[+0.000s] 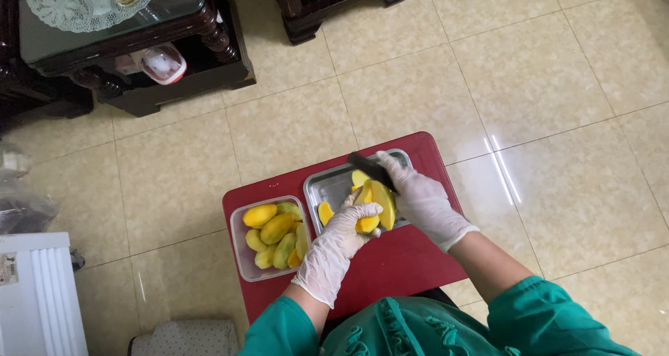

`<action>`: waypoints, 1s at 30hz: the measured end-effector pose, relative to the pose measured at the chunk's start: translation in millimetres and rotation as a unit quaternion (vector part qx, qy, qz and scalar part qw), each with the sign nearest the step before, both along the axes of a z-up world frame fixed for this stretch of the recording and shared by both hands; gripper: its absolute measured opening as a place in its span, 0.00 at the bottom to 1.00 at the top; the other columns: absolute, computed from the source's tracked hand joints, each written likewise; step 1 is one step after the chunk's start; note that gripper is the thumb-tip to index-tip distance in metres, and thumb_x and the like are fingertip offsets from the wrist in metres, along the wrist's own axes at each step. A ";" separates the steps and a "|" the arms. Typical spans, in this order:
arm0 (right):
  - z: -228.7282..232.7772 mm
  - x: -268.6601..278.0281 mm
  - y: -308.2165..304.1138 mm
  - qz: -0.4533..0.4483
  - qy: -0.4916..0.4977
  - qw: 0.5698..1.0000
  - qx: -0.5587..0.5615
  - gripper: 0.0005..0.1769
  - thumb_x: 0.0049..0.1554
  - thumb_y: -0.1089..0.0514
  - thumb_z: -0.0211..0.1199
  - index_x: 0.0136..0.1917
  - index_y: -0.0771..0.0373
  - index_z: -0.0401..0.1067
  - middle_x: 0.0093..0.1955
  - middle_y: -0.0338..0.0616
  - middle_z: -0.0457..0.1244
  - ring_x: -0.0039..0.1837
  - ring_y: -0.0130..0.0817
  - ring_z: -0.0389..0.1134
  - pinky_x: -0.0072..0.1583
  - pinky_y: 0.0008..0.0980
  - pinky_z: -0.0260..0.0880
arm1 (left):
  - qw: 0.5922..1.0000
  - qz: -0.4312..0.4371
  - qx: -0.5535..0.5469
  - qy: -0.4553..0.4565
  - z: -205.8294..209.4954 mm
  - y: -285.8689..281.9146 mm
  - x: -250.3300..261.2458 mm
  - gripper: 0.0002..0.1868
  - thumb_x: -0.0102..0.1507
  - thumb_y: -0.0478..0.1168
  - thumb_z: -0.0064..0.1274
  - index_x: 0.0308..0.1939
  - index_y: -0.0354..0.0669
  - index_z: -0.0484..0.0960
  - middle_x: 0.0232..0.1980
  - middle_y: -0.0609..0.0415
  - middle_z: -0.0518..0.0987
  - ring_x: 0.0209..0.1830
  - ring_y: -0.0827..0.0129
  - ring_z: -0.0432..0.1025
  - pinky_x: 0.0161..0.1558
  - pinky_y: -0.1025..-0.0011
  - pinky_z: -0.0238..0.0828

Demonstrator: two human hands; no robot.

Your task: Peeling and slicing mangoes using a knife and placing them in a tray.

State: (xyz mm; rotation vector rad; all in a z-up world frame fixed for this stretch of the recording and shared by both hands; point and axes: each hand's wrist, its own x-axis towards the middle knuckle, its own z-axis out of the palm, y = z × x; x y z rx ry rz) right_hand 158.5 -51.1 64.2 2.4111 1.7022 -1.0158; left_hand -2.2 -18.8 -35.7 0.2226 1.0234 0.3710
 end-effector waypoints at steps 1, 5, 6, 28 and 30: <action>-11.6 1.9 -1.9 0.000 0.001 1.000 -0.001 0.46 0.60 0.54 0.56 0.83 0.24 0.41 0.56 0.44 0.65 0.60 0.48 0.74 0.63 0.50 0.75 | 1.000 0.000 -0.001 0.001 -1.6 -0.4 -0.2 0.49 0.55 0.26 0.68 0.76 0.60 0.64 0.58 0.43 0.75 0.42 0.49 0.77 0.25 0.68 0.78; -22.2 -5.2 -8.9 -0.390 0.448 0.800 0.086 0.31 0.52 0.66 0.60 0.69 0.53 0.72 0.41 0.45 0.63 0.28 0.35 0.69 0.29 0.28 0.68 | 0.999 0.007 0.029 0.029 -3.5 -2.5 1.8 0.48 0.54 0.27 0.68 0.75 0.58 0.65 0.58 0.44 0.76 0.43 0.50 0.77 0.26 0.68 0.79; -16.9 -9.8 -13.0 -0.406 0.528 0.739 0.100 0.27 0.51 0.68 0.59 0.64 0.59 0.76 0.41 0.44 0.62 0.25 0.35 0.68 0.27 0.29 0.71 | 0.998 -0.005 0.049 0.045 -4.2 -5.7 4.0 0.47 0.55 0.28 0.68 0.75 0.59 0.65 0.59 0.47 0.76 0.44 0.54 0.77 0.27 0.69 0.81; -299.2 65.6 -42.4 -0.424 0.262 0.866 0.025 0.38 0.47 0.63 0.67 0.72 0.52 0.72 0.44 0.59 0.69 0.29 0.50 0.73 0.25 0.36 0.68 | 0.974 0.202 -0.093 -0.033 6.8 15.6 -10.1 0.17 0.68 0.54 0.51 0.52 0.49 0.78 0.50 0.34 0.84 0.35 0.44 0.78 0.23 0.64 0.66; -265.9 51.6 -37.3 -0.424 0.301 0.854 0.024 0.38 0.49 0.64 0.64 0.74 0.57 0.70 0.48 0.66 0.68 0.28 0.50 0.72 0.23 0.34 0.65 | 0.973 0.197 -0.099 -0.072 16.5 17.7 -11.6 0.19 0.67 0.53 0.49 0.56 0.48 0.79 0.56 0.35 0.84 0.40 0.45 0.79 0.25 0.64 0.68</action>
